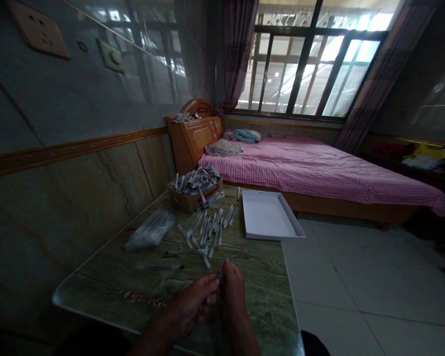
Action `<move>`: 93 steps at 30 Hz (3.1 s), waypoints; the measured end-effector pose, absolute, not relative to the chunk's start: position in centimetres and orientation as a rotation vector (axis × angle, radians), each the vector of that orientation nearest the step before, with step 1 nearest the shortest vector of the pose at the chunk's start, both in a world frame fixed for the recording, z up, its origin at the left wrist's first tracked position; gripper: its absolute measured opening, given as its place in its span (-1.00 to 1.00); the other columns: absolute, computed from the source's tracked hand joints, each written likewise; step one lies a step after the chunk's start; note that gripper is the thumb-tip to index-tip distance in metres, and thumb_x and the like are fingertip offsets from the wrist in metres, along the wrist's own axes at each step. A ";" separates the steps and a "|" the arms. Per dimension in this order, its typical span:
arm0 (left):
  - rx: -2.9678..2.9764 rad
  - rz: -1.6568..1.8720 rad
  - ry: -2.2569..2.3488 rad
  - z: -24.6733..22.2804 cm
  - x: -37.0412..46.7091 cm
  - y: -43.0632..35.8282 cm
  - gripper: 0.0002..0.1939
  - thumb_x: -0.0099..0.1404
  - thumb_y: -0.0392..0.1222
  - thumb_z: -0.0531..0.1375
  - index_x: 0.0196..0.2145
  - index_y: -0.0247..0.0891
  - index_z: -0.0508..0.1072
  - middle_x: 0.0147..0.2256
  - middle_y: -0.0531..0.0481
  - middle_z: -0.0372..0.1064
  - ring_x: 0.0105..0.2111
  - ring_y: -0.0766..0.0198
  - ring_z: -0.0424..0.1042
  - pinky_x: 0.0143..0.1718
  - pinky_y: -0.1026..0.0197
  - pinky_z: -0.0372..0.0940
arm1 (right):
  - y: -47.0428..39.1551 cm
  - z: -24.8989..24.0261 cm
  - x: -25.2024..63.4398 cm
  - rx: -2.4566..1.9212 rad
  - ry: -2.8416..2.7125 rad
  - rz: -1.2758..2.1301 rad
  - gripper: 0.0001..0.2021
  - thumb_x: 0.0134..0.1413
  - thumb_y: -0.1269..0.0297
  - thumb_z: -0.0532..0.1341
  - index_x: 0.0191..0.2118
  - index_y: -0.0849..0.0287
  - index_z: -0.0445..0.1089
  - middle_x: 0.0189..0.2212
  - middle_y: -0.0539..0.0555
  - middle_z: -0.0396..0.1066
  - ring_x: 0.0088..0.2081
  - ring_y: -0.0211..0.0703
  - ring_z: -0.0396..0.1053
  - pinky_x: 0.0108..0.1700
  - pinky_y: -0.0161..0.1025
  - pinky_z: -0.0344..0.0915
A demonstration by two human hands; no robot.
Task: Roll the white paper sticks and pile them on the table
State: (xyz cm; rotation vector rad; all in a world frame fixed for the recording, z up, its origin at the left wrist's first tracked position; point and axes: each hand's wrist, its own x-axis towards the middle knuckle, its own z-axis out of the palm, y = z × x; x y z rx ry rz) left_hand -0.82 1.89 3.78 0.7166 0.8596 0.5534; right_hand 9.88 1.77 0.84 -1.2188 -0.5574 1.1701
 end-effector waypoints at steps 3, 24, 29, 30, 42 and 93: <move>0.770 0.559 0.875 3.6 -1.8 1.2 -0.40 0.03 0.22 0.36 -0.12 -0.24 0.40 -0.63 0.27 0.12 -0.72 0.53 -0.07 -0.68 0.37 -0.27 | 1.9 1.0 10.2 -1.208 -0.518 1.185 -0.43 -0.36 -0.33 0.33 -0.59 0.09 0.19 -0.67 -0.17 0.12 -0.62 -0.35 0.06 -0.58 -0.35 0.07; 0.460 0.956 0.716 2.5 -7.3 1.4 -0.50 -0.08 -0.13 0.53 -0.16 -0.32 0.59 -0.42 -0.01 0.48 -0.46 0.35 0.46 -0.40 0.31 0.32 | 2.2 -0.1 9.3 -1.561 -1.432 0.829 -0.74 0.03 0.10 0.16 -0.34 0.14 0.51 -0.39 0.10 0.51 -0.31 -0.01 0.45 -0.23 -0.19 0.27; 0.348 0.995 0.660 2.8 -6.2 1.7 -0.66 0.04 -0.33 0.46 -0.18 -0.30 0.58 -0.39 -0.04 0.54 -0.40 0.29 0.54 -0.32 0.28 0.41 | 1.9 -0.3 9.5 -1.620 -1.586 0.722 -0.78 0.03 0.25 0.13 -0.31 0.11 0.52 -0.35 0.11 0.52 -0.29 -0.04 0.47 -0.22 -0.21 0.28; 0.323 1.012 0.661 2.8 -6.0 1.9 -0.70 0.08 -0.37 0.43 -0.19 -0.30 0.58 -0.39 -0.03 0.54 -0.39 0.28 0.55 -0.30 0.27 0.43 | 1.9 -0.3 9.5 -1.611 -1.590 0.717 -0.79 0.01 0.26 0.14 -0.30 0.11 0.53 -0.34 0.12 0.53 -0.28 -0.03 0.47 -0.20 -0.21 0.29; 0.040 1.331 0.775 4.0 -4.7 3.9 -0.77 0.35 -0.52 0.10 -0.35 -0.36 0.50 -0.41 -0.10 0.58 -0.38 0.20 0.62 -0.24 0.13 0.55 | -2.0 0.9 10.7 -1.568 -1.216 0.823 -0.60 0.17 -0.10 0.04 -0.41 0.09 0.40 -0.47 0.02 0.42 -0.40 -0.12 0.38 -0.32 -0.26 0.27; 0.404 1.389 0.884 4.5 -1.7 2.0 -0.55 -0.09 0.08 0.49 -0.38 -0.25 0.46 -0.50 0.04 0.52 -0.44 0.21 0.56 -0.43 0.27 0.39 | -1.3 2.1 7.3 -1.085 -0.501 1.807 -0.44 -0.34 -0.31 0.36 -0.51 0.12 0.25 -0.76 -0.22 0.07 -0.75 -0.46 -0.10 -0.69 -0.44 -0.24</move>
